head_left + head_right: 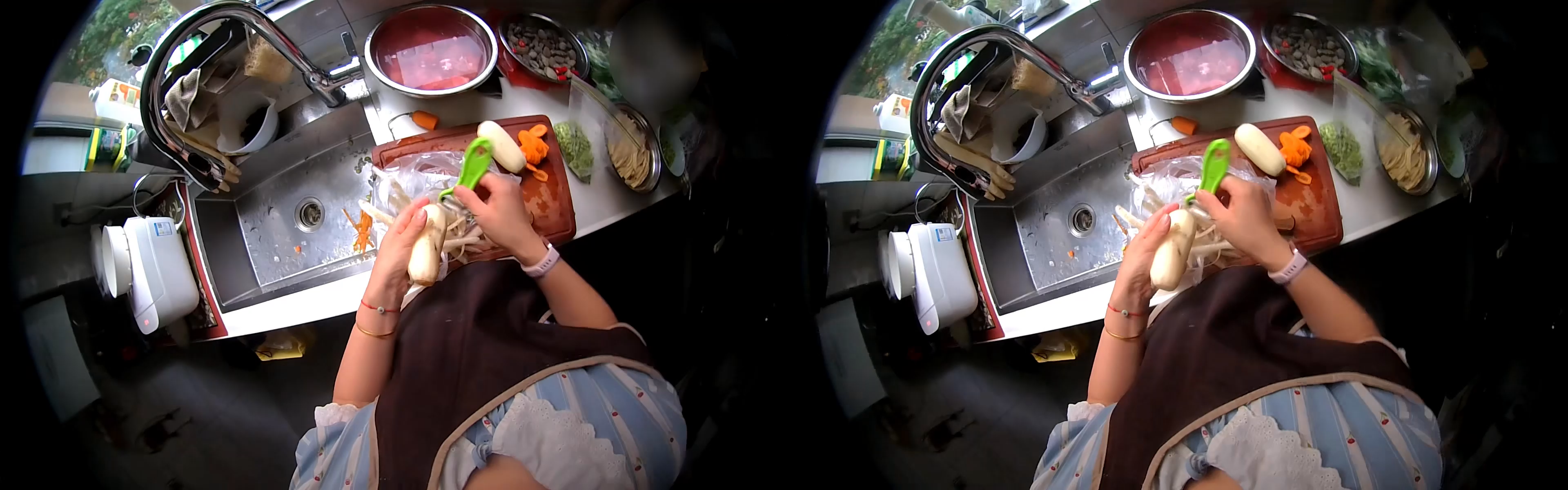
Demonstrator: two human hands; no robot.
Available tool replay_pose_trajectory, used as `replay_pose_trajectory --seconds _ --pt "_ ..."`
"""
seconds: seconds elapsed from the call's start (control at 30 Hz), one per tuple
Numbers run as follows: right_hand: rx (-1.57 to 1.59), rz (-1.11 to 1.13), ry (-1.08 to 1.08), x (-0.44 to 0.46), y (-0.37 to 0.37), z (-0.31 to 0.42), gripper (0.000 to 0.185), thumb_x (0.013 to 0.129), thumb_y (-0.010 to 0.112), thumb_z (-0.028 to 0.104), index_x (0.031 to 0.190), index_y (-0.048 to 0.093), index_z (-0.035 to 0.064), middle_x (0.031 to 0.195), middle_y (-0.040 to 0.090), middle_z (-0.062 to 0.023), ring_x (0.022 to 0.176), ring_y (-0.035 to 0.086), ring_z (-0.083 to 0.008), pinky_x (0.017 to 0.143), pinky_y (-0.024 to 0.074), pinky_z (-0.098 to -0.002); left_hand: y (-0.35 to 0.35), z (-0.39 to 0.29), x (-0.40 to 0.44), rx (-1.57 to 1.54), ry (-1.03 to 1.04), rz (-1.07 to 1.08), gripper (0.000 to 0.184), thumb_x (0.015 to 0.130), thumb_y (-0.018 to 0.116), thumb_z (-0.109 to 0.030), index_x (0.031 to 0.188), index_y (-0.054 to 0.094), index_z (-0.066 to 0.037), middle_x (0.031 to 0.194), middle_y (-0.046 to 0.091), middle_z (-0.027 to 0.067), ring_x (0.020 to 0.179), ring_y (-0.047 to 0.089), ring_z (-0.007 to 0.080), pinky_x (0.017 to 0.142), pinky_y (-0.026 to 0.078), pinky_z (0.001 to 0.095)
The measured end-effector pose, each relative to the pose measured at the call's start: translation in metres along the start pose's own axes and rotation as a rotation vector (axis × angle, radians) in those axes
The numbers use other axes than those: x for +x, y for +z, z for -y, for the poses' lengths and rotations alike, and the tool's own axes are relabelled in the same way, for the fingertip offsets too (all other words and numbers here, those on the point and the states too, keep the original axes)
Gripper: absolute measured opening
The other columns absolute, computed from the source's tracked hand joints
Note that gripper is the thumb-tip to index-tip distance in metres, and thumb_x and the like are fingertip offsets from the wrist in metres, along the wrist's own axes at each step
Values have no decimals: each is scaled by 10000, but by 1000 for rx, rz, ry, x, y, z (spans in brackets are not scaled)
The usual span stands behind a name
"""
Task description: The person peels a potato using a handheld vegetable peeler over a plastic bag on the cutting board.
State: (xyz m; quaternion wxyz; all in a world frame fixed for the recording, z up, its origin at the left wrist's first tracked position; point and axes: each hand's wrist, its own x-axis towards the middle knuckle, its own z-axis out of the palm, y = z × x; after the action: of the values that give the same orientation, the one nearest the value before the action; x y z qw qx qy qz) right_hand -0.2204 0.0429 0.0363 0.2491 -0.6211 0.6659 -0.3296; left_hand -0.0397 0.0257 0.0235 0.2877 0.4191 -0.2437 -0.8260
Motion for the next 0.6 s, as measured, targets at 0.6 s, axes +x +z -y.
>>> replay_pose_trajectory --seconds 0.6 --pt "543 -119 266 -4 1 -1 193 815 666 157 886 664 -22 725 657 -63 612 576 -69 569 449 -228 -3 11 -5 -284 -106 -94 454 976 345 -384 1177 495 -6 956 621 122 723 634 207 546 555 315"
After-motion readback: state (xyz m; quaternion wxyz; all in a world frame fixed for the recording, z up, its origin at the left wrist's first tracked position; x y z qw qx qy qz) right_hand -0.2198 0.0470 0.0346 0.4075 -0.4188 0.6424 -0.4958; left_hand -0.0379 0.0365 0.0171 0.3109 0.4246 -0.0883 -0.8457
